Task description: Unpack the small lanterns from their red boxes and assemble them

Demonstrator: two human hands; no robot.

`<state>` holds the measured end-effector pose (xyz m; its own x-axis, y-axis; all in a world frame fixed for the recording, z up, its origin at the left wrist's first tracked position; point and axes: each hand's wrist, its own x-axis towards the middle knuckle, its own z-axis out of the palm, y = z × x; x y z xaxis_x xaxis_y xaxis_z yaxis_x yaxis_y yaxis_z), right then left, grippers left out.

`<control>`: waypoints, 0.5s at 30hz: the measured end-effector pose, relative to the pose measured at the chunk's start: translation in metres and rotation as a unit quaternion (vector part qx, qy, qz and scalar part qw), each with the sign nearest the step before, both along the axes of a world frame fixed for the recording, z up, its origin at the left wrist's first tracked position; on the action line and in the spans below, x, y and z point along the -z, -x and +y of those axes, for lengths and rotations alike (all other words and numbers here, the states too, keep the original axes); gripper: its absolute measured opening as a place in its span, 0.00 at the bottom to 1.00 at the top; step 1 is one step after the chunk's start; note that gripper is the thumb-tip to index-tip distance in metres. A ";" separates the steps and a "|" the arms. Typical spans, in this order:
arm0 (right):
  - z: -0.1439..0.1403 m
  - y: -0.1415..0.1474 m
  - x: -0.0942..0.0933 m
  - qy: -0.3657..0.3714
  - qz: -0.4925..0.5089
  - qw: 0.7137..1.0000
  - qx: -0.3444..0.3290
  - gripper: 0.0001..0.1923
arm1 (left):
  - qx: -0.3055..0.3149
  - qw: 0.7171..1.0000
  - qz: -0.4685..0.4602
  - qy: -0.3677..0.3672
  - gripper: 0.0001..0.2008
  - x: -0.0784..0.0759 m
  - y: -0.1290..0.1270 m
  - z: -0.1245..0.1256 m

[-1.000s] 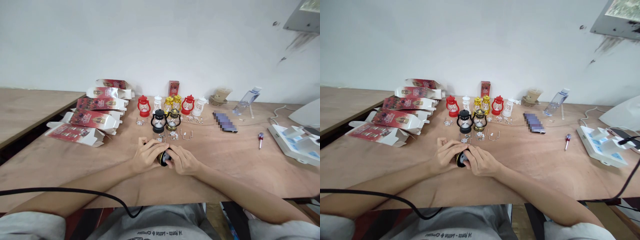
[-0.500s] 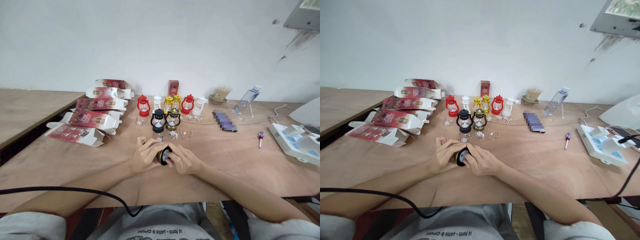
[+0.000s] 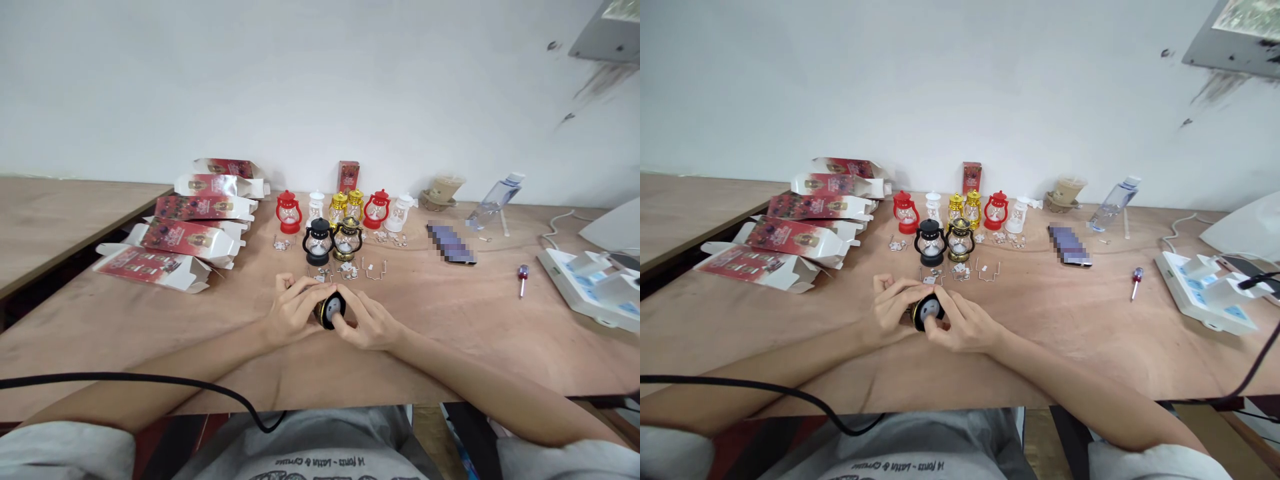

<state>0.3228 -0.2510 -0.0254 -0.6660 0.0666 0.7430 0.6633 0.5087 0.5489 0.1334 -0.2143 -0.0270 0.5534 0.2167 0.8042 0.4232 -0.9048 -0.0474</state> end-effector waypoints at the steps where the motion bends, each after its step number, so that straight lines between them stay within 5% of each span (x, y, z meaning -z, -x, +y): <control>1: 0.000 0.000 0.000 0.000 -0.001 1.000 0.001 0.07 | 0.000 1.000 -0.002 -0.001 0.15 0.000 0.000 0.000; 7: 0.000 -0.002 -0.001 0.009 0.006 1.000 -0.010 0.06 | -0.003 1.000 -0.009 -0.013 0.14 -0.003 -0.001 -0.001; 15: 0.006 -0.006 0.002 0.112 0.060 0.989 -0.076 0.06 | -0.017 1.000 -0.008 -0.001 0.14 0.000 -0.002 0.000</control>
<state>0.3288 -0.2453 -0.0272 -0.5891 0.1436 0.7952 0.6228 0.7077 0.3335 0.1352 -0.2143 -0.0270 0.5328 0.2337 0.8133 0.4542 -0.8899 -0.0418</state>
